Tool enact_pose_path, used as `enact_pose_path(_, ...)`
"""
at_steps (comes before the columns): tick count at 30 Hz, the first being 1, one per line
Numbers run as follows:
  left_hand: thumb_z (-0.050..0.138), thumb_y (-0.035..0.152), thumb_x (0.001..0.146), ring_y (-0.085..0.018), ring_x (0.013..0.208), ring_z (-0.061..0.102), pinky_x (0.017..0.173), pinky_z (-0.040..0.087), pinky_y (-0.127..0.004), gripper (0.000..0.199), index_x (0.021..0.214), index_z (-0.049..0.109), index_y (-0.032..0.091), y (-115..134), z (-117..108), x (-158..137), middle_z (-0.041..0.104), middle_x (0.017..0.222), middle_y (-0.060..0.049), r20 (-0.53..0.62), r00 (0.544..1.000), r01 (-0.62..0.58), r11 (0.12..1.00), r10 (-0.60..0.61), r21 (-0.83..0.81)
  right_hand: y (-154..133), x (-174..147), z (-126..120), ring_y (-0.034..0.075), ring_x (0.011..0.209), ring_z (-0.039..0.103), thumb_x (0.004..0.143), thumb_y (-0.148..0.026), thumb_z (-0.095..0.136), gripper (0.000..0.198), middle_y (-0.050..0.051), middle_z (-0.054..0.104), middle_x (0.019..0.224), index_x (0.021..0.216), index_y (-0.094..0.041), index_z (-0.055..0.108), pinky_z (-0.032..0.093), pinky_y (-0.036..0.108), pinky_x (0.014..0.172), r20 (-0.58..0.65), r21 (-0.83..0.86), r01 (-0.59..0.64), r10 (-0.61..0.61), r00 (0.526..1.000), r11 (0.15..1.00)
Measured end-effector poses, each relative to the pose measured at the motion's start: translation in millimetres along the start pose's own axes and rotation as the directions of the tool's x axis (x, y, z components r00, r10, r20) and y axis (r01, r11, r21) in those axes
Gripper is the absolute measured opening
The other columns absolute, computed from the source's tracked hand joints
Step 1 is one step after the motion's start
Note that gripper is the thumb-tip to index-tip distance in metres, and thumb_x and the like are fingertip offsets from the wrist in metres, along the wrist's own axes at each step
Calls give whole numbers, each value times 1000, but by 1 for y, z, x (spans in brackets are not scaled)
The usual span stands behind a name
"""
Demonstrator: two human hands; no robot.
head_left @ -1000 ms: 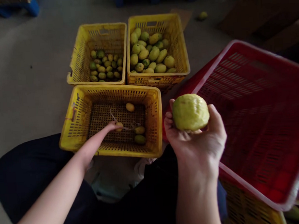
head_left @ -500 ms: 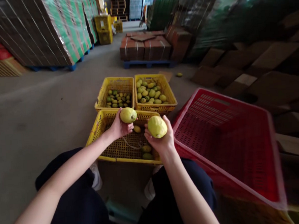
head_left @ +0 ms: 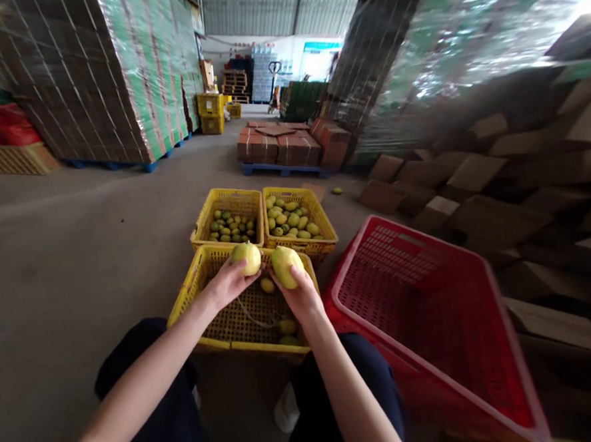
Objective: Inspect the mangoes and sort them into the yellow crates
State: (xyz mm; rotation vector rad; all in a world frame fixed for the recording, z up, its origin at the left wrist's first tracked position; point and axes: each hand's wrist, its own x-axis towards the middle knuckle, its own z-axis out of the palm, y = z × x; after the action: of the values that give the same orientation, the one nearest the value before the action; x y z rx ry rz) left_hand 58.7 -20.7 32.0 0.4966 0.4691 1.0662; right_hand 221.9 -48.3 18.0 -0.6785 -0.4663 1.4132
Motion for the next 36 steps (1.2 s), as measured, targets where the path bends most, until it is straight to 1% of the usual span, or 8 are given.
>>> enact_pose_path(4, 76, 35, 79, -18, 76, 71, 73, 60, -30, 25, 93, 68, 15, 5, 14, 14, 74, 83, -5, -180, 983, -51, 990, 27, -131, 3, 10, 4, 22, 82, 71, 55, -36, 87, 38, 2, 77, 92, 90, -25, 76, 60, 35, 75, 42, -82, 52, -49, 998, 995)
enact_pose_path(8, 61, 34, 87, -17, 65, 69, 65, 58, -28, 23, 76, 67, 14, 8, 20, 31, 70, 66, -5, -316, 948, -112, 968, 36, -225, 10, 24, 7, 18, 71, 64, 58, -47, 84, 42, 0, 73, 83, 91, -23, 73, 52, 28, 61, -37, -196, 119, -129, 991, 973)
enact_pose_path(13, 61, 22, 81, -13, 63, 68, 66, 55, -22, 18, 66, 67, 15, 6, 21, 51, 70, 65, -3, -334, 930, -231, 950, 153, -208, 26, 36, 13, 20, 91, 65, 58, -39, 87, 54, -1, 72, 98, 106, -24, 68, 51, 30, 82, 1, -377, 263, -283, 959, 888)
enact_pose_path(19, 68, 36, 77, -15, 68, 70, 76, 54, -27, 24, 63, 70, 17, -4, 22, 55, 72, 67, -3, -327, 874, -393, 919, 359, -39, 31, 46, 27, 21, 81, 67, 72, -70, 61, 54, 2, 74, 84, 89, -20, 72, 51, 33, 77, -109, -186, 291, -314, 943, 938)
enact_pose_path(22, 59, 50, 80, -24, 76, 73, 78, 56, -34, 42, 60, 71, 16, -10, 18, 53, 72, 63, -7, -262, 911, -340, 940, 318, -40, 25, 45, 32, 20, 66, 66, 75, -70, 56, 53, 2, 71, 67, 75, -19, 71, 51, 33, 71, -144, -187, 318, -346, 927, 929)
enact_pose_path(26, 54, 48, 78, -28, 77, 74, 76, 58, -38, 42, 55, 69, 16, -6, 12, 57, 69, 57, -9, -237, 945, -257, 961, 227, -102, 17, 42, 37, 19, 61, 65, 79, -67, 53, 53, 2, 70, 62, 70, -18, 72, 49, 30, 64, -62, -306, 374, -411, 910, 875)
enact_pose_path(31, 54, 43, 72, -27, 78, 73, 78, 58, -37, 34, 57, 68, 16, -3, 9, 66, 68, 58, -9, -272, 935, -273, 952, 229, -140, 15, 58, 33, 19, 60, 63, 75, -71, 54, 54, 1, 67, 58, 67, -20, 70, 48, 30, 60, -163, -388, 225, -306, 938, 894)
enact_pose_path(36, 51, 36, 69, -23, 66, 69, 68, 55, -33, 28, 59, 68, 16, -4, 6, 75, 69, 60, -8, -378, 898, -295, 945, 225, -139, 19, 64, 27, 18, 63, 58, 77, -65, 56, 45, -3, 62, 58, 66, -22, 66, 45, 28, 62, -268, -516, 199, -377, 886, 833)
